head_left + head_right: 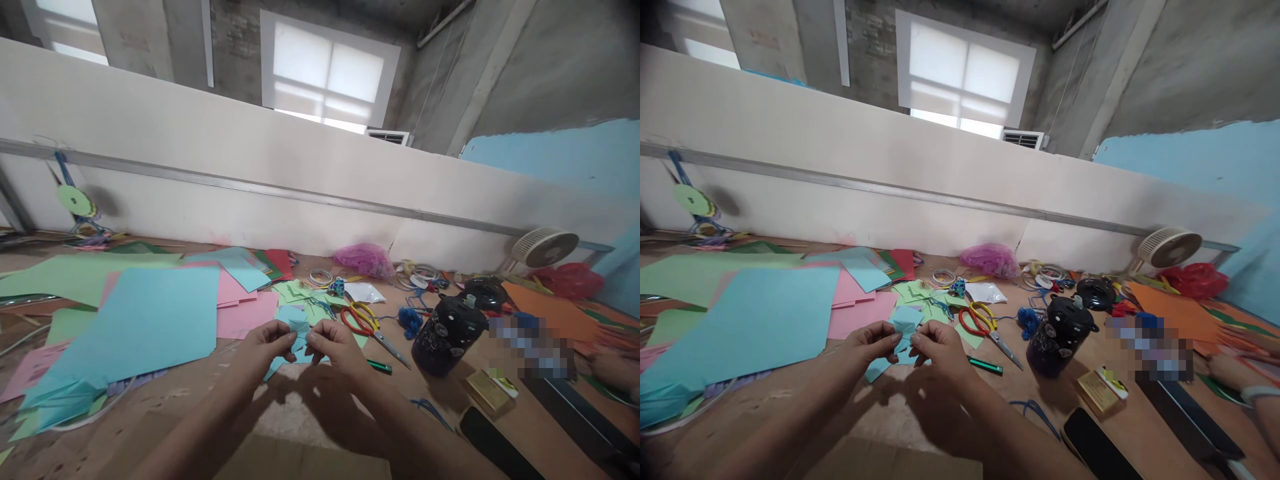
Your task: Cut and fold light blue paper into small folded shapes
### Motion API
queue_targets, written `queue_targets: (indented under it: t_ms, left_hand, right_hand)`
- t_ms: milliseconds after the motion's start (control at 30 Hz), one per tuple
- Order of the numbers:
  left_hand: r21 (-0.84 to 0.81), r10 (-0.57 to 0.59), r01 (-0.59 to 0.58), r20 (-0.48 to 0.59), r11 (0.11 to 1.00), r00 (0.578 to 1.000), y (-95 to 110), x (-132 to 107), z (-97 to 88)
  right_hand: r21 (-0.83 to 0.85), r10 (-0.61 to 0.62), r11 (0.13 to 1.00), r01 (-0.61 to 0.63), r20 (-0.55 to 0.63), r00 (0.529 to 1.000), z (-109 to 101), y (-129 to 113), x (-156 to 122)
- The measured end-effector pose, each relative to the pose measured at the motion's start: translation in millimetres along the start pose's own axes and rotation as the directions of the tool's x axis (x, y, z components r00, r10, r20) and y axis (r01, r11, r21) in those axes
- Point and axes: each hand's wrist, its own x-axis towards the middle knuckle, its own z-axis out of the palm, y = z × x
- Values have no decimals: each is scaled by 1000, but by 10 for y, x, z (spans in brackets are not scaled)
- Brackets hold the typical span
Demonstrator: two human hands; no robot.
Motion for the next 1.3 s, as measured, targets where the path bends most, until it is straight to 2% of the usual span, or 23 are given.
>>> queue_targets:
  t_ms: [267,567,733,1000,1100,1200,1300]
  left_hand:
    - [-121,-20,8,-98,993,995,19,-51,42]
    - [-181,-4,-5,-51,983,999,-39,-61,129]
    - [-148,8,-13,-37,989,999,-63,-48,124]
    - [-179,18,-22,-23,984,1000,-172,15,119]
    - [-206,2,-2,-1,979,1000,-134,4,111]
    - [-247,-20,20,2,969,1000,-71,-32,83]
    - [-304,-58,58,9,951,998,-52,-39,36]
  right_hand:
    - [22,-69,997,70,-29,997,30,-2,-12]
    - [99,-47,994,56,-90,995,46,-24,-6]
    - [97,-52,993,65,-135,989,40,6,4]
    - [104,-112,985,136,-210,971,75,28,-23]
    - [103,-118,985,139,-189,975,69,34,-21]
    - [66,-140,987,148,-117,983,24,26,-10]
    - [-78,-253,966,248,-60,966,-36,-28,-16]
